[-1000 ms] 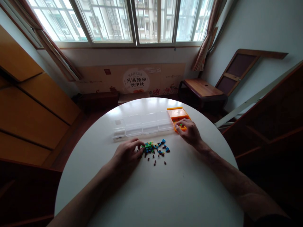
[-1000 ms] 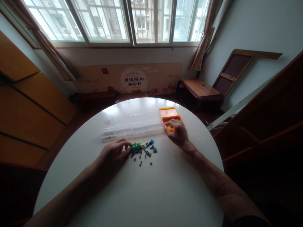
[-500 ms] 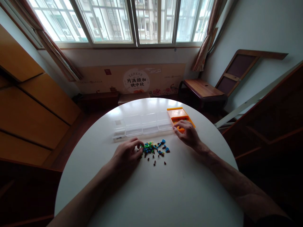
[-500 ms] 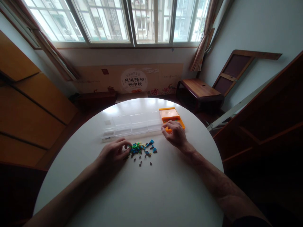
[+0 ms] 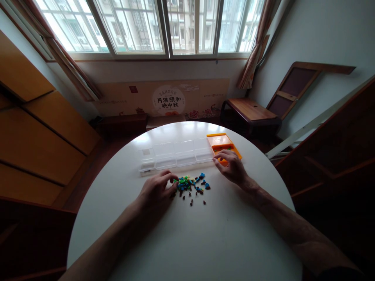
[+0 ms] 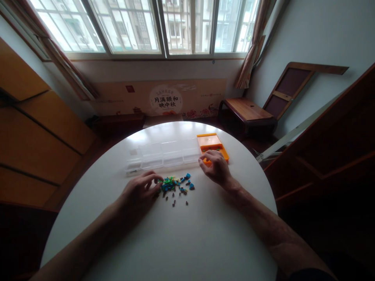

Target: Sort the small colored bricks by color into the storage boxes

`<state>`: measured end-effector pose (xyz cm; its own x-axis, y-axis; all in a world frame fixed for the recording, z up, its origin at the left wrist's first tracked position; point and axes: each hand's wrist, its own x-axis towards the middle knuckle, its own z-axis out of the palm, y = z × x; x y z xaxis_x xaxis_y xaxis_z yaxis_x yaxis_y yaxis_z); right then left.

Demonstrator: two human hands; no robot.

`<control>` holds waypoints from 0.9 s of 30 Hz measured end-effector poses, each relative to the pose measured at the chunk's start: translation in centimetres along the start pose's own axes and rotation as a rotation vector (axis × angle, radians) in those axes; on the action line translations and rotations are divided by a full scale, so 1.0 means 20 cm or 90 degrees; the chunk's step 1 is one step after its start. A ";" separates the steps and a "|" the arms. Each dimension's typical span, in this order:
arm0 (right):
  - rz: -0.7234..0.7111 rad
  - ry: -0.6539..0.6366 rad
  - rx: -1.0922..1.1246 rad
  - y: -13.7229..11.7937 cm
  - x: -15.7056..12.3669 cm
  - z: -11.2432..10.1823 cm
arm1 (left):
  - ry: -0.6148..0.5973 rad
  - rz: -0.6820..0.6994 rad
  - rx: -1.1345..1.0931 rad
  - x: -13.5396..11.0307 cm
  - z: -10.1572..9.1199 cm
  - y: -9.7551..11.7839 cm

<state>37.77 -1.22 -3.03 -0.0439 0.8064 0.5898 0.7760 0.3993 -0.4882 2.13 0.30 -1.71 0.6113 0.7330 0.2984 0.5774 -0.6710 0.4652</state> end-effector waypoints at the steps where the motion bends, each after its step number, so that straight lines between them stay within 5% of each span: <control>1: -0.008 0.005 0.005 -0.01 0.00 0.00 | 0.010 0.000 -0.012 0.00 0.00 0.00; 15: -0.328 -0.134 0.130 -0.28 -0.08 0.09 | 0.011 -0.028 -0.332 0.02 0.09 0.14; 27: -0.390 -0.124 0.097 -0.27 -0.09 0.10 | 0.026 -0.025 -0.394 0.02 0.13 0.19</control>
<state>32.38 -3.97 -2.84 -0.5734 0.4725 0.6693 0.4776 0.8566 -0.1955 5.89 -2.24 -2.04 0.5683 0.7674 0.2969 0.1704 -0.4628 0.8699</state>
